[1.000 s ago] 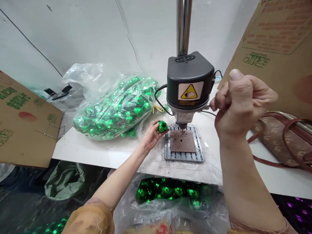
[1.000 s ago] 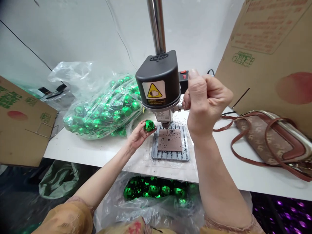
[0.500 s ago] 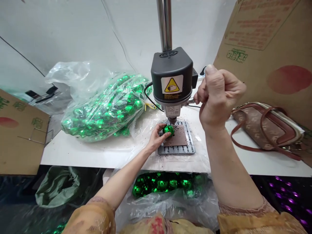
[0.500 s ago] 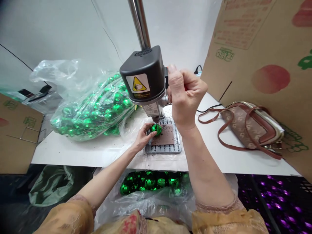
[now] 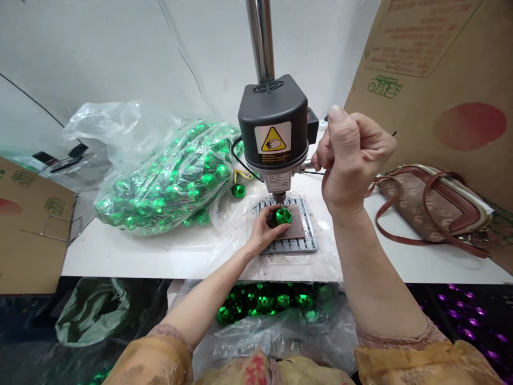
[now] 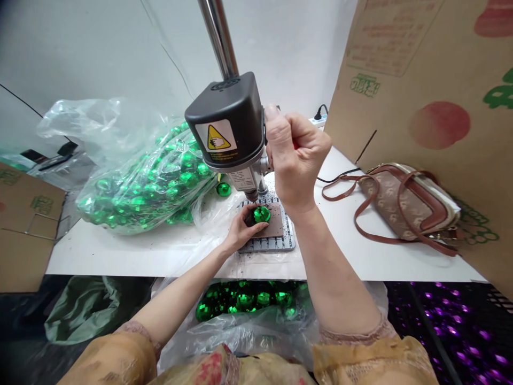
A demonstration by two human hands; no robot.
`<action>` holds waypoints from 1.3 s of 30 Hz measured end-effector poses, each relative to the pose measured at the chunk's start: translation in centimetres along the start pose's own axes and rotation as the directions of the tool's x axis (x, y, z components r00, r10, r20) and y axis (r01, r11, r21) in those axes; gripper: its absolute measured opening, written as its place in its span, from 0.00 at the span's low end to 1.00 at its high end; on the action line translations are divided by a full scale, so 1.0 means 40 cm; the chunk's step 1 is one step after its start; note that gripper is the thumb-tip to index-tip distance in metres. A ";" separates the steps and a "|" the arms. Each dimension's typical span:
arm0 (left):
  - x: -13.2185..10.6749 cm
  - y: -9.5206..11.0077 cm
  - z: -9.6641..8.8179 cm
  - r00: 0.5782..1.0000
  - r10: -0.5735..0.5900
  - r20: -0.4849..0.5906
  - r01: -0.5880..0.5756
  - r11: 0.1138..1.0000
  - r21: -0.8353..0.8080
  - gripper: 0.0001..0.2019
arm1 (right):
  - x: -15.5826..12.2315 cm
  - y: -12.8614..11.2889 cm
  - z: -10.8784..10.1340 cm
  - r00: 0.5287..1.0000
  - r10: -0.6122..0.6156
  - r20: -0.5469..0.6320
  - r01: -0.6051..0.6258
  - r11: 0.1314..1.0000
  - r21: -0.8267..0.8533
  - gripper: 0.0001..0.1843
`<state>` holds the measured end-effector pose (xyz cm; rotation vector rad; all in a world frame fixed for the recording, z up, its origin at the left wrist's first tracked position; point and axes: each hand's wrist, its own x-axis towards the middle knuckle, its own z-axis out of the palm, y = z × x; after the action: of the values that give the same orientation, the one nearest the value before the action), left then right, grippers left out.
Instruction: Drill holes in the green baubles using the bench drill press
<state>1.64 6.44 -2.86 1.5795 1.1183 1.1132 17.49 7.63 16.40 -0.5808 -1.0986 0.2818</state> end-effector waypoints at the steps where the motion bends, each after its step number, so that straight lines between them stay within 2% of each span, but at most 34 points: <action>1: 0.000 -0.003 0.000 1.000 -0.007 0.002 0.007 1.000 -0.012 0.31 | 0.000 -0.001 -0.001 1.000 0.000 -0.004 0.000 1.000 0.021 0.29; 7: 0.001 -0.005 -0.002 1.000 -0.003 -0.005 0.002 1.000 -0.022 0.31 | -0.025 -0.003 -0.010 1.000 0.008 -0.029 -0.007 0.999 0.045 0.30; 15: -0.001 -0.003 -0.001 1.000 0.011 0.004 -0.011 1.000 0.024 0.31 | -0.082 0.021 -0.023 0.989 -0.116 -0.095 0.130 0.978 0.162 0.32; 24: -0.004 -0.003 0.001 1.000 0.000 -0.005 0.000 1.000 -0.014 0.31 | -0.099 0.041 -0.038 0.990 -0.112 -0.090 0.122 0.987 0.104 0.32; 29: -0.005 0.001 0.002 1.000 0.001 -0.007 -0.001 1.000 -0.022 0.31 | -0.110 0.058 -0.044 0.974 -0.192 -0.119 0.206 0.970 0.125 0.33; 39: -0.006 0.002 0.004 1.000 0.028 -0.010 -0.028 1.000 0.012 0.30 | -0.112 0.062 -0.053 0.936 -0.345 -0.075 0.353 0.919 0.177 0.28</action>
<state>1.76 6.16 -2.85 1.6054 1.1141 1.1360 17.58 6.83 10.91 -0.2134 -1.0990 0.0597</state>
